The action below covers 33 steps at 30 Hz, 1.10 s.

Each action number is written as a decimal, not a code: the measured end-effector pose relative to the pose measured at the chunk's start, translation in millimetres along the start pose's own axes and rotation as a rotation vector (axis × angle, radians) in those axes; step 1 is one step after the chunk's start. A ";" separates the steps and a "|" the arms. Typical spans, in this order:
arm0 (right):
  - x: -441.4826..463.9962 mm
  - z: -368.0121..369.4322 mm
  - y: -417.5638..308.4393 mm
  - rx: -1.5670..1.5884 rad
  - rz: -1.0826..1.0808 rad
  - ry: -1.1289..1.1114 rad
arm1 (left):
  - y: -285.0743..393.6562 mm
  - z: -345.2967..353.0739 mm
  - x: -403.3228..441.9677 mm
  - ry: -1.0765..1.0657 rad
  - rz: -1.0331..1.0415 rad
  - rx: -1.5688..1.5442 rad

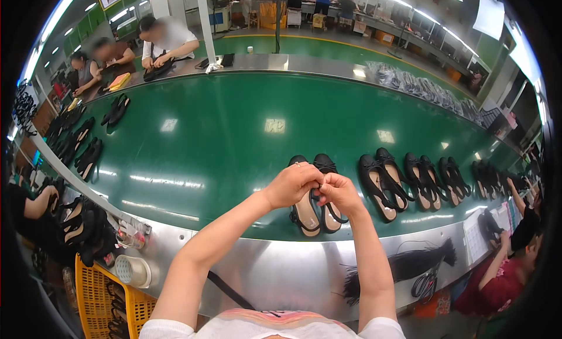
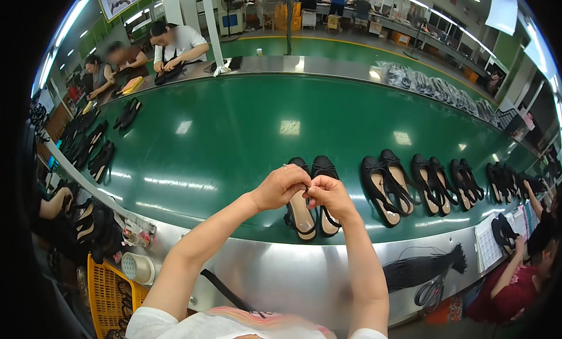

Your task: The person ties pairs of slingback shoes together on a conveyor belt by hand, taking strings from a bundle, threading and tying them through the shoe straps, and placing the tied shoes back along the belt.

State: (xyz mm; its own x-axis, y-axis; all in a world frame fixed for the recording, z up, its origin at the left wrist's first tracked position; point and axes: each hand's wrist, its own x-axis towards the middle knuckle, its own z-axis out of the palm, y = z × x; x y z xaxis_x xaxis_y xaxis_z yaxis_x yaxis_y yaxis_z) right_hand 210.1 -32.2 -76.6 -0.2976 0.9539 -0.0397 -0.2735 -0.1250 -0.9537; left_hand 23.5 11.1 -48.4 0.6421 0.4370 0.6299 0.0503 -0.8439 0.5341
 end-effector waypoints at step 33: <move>2.5 -32.5 29.9 -1.229 0.059 0.523 | -62.5 86.5 -30.8 -0.094 -0.937 0.407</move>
State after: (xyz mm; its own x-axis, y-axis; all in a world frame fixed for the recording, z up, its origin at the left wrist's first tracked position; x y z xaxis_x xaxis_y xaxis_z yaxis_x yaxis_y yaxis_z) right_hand 230.9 -24.7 -114.9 0.1785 0.9818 0.0651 0.8050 -0.1077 -0.5834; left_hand 66.7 23.4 -149.9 0.2680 0.9634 0.0023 0.8069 -0.2258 0.5458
